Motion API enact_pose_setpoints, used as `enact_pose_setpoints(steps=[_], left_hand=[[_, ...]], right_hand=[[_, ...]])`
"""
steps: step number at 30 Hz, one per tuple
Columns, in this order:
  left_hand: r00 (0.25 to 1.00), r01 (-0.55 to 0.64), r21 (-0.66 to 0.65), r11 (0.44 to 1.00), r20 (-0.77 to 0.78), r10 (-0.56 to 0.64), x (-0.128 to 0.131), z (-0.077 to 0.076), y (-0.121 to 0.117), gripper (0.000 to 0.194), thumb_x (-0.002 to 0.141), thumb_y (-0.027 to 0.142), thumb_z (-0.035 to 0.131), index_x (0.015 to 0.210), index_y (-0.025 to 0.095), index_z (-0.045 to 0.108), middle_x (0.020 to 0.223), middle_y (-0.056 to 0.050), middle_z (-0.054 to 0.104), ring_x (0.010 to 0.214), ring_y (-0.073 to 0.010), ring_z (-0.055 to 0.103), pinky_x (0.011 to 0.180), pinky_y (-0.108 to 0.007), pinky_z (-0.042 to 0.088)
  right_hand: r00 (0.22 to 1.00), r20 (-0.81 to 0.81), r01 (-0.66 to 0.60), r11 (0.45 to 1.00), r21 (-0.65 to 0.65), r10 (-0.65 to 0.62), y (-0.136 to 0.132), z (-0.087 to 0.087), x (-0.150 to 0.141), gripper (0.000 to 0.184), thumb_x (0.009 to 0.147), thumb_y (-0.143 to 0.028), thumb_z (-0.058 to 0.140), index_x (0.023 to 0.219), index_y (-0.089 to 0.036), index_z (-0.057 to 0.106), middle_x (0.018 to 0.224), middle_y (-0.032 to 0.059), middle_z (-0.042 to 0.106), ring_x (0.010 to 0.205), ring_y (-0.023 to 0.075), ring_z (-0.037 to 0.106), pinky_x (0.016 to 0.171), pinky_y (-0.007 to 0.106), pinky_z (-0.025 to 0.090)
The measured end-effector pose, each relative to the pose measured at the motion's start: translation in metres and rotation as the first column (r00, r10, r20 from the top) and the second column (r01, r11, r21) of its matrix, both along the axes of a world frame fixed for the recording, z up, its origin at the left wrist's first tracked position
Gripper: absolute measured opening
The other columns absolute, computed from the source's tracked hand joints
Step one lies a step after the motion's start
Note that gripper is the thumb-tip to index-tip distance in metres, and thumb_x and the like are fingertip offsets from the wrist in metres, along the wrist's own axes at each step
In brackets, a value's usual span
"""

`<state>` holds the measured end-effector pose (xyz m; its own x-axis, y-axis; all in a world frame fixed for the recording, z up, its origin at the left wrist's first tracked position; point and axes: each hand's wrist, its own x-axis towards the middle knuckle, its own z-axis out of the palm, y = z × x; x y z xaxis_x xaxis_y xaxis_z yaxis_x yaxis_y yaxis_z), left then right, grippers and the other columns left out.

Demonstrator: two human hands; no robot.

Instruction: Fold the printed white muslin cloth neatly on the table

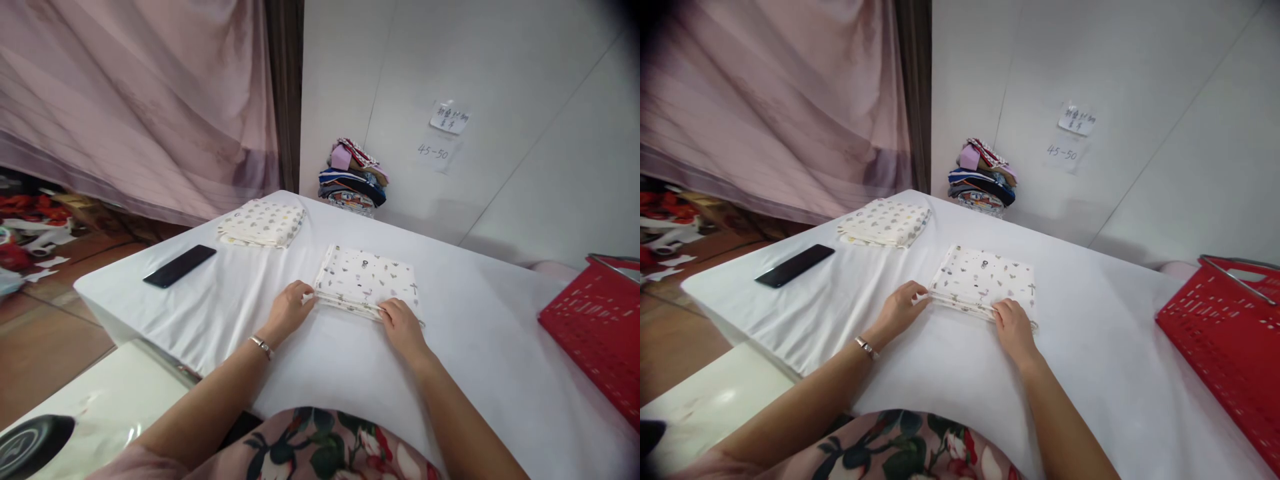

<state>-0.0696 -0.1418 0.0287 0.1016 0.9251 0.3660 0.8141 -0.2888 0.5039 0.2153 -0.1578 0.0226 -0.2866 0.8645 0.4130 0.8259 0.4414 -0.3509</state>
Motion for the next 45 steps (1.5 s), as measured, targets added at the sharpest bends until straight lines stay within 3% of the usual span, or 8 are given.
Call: enact_pose_setpoints(steps=[9,15,22,26,34,39,45], left_hand=[[0.998,0.020,-0.080,0.997,0.063,-0.015,0.002,-0.007,0.007,0.012,0.079,0.024,0.047,0.086,0.021,0.057,0.084,-0.001,0.060,0.072,-0.0136,0.056,0.064,-0.025,0.041],[0.983,-0.035,-0.203,0.978,0.170,0.071,0.005,-0.009,0.007,0.013,0.077,0.026,0.049,0.087,0.022,0.056,0.070,0.002,0.059,0.061,-0.0125,0.054,0.057,-0.024,0.038],[0.973,-0.062,-0.230,0.971,0.201,0.110,0.005,-0.009,0.007,0.008,0.075,0.027,0.052,0.075,0.020,0.055,0.068,0.002,0.060,0.058,-0.0115,0.052,0.055,-0.023,0.035],[0.981,-0.058,-0.242,0.969,0.164,0.100,0.005,-0.007,0.007,0.015,0.076,0.028,0.050,0.066,0.019,0.056,0.067,0.000,0.060,0.059,-0.0122,0.051,0.055,-0.024,0.034],[0.960,-0.022,-0.287,0.958,0.263,0.101,0.007,-0.003,0.008,0.015,0.075,0.026,0.047,0.063,0.019,0.055,0.062,0.002,0.056,0.058,-0.0111,0.048,0.054,-0.023,0.033],[0.940,-0.005,-0.295,0.955,0.324,0.105,0.008,-0.004,0.009,0.016,0.074,0.026,0.047,0.061,0.019,0.053,0.059,0.003,0.054,0.056,-0.0107,0.046,0.053,-0.022,0.032],[0.874,0.040,-0.280,0.959,0.475,0.102,0.009,-0.007,0.011,0.018,0.075,0.031,0.048,0.068,0.019,0.059,0.061,0.003,0.057,0.059,-0.0112,0.049,0.054,-0.022,0.036]], right_hand=[[0.998,0.054,-0.010,0.992,-0.125,0.017,0.007,0.017,-0.008,0.015,0.084,-0.021,0.045,0.089,-0.022,0.060,0.090,0.0033,0.059,0.089,0.0188,0.052,0.077,0.032,0.040],[0.977,0.147,-0.141,0.983,-0.114,0.157,0.032,0.028,-0.064,0.013,0.084,-0.021,0.049,0.081,-0.020,0.061,0.085,0.0028,0.057,0.083,0.0153,0.052,0.073,0.026,0.038],[0.963,0.158,-0.208,0.974,-0.086,0.220,0.052,0.021,-0.117,0.008,0.084,-0.023,0.053,0.080,-0.020,0.060,0.085,0.0029,0.057,0.084,0.0156,0.052,0.071,0.025,0.039],[0.965,0.127,-0.223,0.974,-0.047,0.227,0.053,0.014,-0.121,0.012,0.087,-0.023,0.049,0.088,-0.020,0.060,0.087,0.0044,0.058,0.085,0.0166,0.052,0.074,0.027,0.039],[0.980,0.011,-0.198,0.980,0.013,0.198,0.047,0.007,-0.118,0.021,0.090,-0.021,0.037,0.085,-0.021,0.057,0.083,0.0040,0.056,0.081,0.0170,0.051,0.073,0.028,0.040],[0.966,0.058,-0.251,0.968,0.006,0.250,0.043,0.008,-0.118,0.012,0.088,-0.027,0.047,0.086,-0.021,0.056,0.086,0.0046,0.056,0.082,0.0182,0.050,0.073,0.029,0.040],[0.973,0.085,-0.216,0.976,0.017,0.214,0.043,0.006,-0.122,0.008,0.084,-0.028,0.054,0.082,-0.020,0.055,0.086,0.0044,0.056,0.083,0.0189,0.050,0.072,0.030,0.039]])
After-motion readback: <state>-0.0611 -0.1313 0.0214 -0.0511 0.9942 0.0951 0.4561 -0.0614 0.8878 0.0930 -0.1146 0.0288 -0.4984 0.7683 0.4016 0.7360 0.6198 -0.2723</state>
